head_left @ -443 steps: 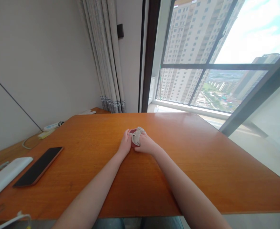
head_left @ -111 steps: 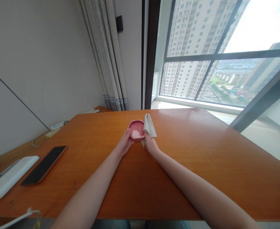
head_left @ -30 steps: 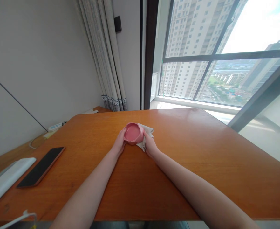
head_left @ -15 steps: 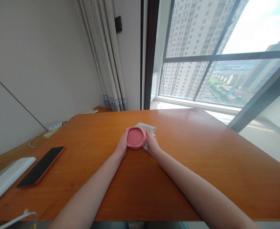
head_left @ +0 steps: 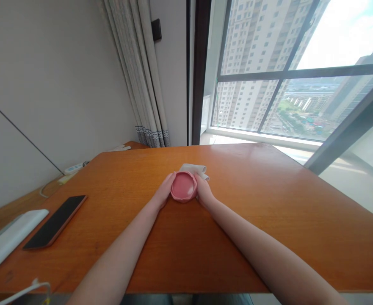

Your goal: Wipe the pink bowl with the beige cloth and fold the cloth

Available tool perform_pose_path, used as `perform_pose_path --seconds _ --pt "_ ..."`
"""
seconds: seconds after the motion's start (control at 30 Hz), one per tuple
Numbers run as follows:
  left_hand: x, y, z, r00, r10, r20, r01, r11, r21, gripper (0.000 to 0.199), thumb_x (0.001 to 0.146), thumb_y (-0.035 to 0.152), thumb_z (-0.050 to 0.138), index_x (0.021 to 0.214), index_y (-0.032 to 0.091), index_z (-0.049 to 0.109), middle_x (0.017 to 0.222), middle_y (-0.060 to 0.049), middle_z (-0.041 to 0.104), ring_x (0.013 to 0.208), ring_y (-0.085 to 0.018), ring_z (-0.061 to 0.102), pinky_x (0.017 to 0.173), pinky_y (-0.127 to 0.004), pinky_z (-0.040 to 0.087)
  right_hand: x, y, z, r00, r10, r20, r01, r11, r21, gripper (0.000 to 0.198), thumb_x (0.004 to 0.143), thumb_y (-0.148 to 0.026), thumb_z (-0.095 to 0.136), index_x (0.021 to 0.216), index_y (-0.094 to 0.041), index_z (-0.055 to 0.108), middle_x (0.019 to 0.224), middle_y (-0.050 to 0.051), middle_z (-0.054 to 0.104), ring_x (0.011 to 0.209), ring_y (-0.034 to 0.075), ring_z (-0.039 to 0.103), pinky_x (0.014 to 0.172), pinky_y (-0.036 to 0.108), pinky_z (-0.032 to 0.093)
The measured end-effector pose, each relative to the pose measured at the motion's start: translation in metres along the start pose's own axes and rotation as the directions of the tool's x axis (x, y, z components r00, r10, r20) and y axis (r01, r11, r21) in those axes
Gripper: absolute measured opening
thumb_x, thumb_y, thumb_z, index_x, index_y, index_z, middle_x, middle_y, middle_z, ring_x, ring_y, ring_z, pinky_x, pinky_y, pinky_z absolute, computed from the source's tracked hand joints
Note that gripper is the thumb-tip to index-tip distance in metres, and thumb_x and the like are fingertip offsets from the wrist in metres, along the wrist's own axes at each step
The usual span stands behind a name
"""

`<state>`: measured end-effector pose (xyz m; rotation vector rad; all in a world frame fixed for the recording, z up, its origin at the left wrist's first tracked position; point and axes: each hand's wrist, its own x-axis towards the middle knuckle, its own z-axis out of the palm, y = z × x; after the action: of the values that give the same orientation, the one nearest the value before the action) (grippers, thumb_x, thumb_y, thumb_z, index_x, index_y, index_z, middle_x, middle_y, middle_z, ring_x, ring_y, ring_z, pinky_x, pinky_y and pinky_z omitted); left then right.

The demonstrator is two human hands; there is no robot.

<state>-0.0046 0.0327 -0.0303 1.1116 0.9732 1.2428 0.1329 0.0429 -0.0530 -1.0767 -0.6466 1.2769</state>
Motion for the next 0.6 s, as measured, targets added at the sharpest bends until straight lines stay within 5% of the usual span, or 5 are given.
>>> perform_pose_path --seconds 0.13,0.23,0.43,0.53,0.6 --pt "-0.002 0.002 0.002 0.996 -0.078 -0.038 0.065 0.96 -0.271 0.05 0.083 0.057 0.05 0.108 0.016 0.062 0.11 -0.009 0.066 0.1 -0.022 0.059 0.087 -0.034 0.046 0.0 -0.005 0.001 0.999 0.05 0.02 -0.049 0.998 -0.046 0.04 0.074 -0.046 0.056 0.106 -0.021 0.059 0.11 0.004 0.066 0.103 0.02 0.061 0.082 0.028 0.052" --pt "-0.003 0.012 -0.003 0.986 -0.161 -0.036 0.115 0.826 -0.551 0.05 0.086 0.058 0.043 0.114 0.019 0.059 0.104 -0.007 0.067 0.089 -0.021 0.063 0.075 -0.033 0.051 0.003 -0.013 -0.001 0.996 0.081 0.047 -0.071 0.982 -0.178 0.04 0.077 -0.046 0.052 0.107 -0.021 0.057 0.109 0.005 0.066 0.098 0.019 0.064 0.076 0.027 0.054" --pt "0.001 0.027 -0.015 0.977 -0.176 -0.119 0.032 0.674 -0.738 0.046 0.089 0.054 0.039 0.111 0.02 0.06 0.092 -0.006 0.069 0.079 -0.019 0.064 0.069 -0.033 0.053 0.001 -0.032 -0.011 0.962 0.15 0.228 0.013 0.808 -0.588 0.028 0.072 -0.044 0.061 0.083 -0.018 0.064 0.086 0.005 0.07 0.087 0.024 0.065 0.074 0.031 0.052" --pt "0.0 0.024 -0.012 0.989 -0.138 -0.054 0.057 0.693 -0.719 0.048 0.089 0.054 0.04 0.115 0.019 0.058 0.101 -0.007 0.068 0.087 -0.02 0.064 0.076 -0.034 0.053 -0.003 -0.04 -0.018 0.937 -0.089 0.337 0.323 0.585 -0.744 0.038 0.077 -0.053 0.055 0.08 -0.018 0.067 0.088 0.01 0.069 0.096 0.029 0.062 0.087 0.041 0.046" --pt "-0.002 0.021 -0.007 0.992 -0.124 -0.005 0.087 0.73 -0.678 0.049 0.088 0.054 0.041 0.119 0.019 0.057 0.109 -0.008 0.066 0.096 -0.021 0.062 0.083 -0.035 0.052 -0.004 -0.043 -0.02 0.846 -0.392 0.361 0.519 0.455 -0.723 0.041 0.082 -0.052 0.05 0.1 -0.018 0.065 0.112 0.012 0.063 0.114 0.03 0.052 0.099 0.045 0.038"
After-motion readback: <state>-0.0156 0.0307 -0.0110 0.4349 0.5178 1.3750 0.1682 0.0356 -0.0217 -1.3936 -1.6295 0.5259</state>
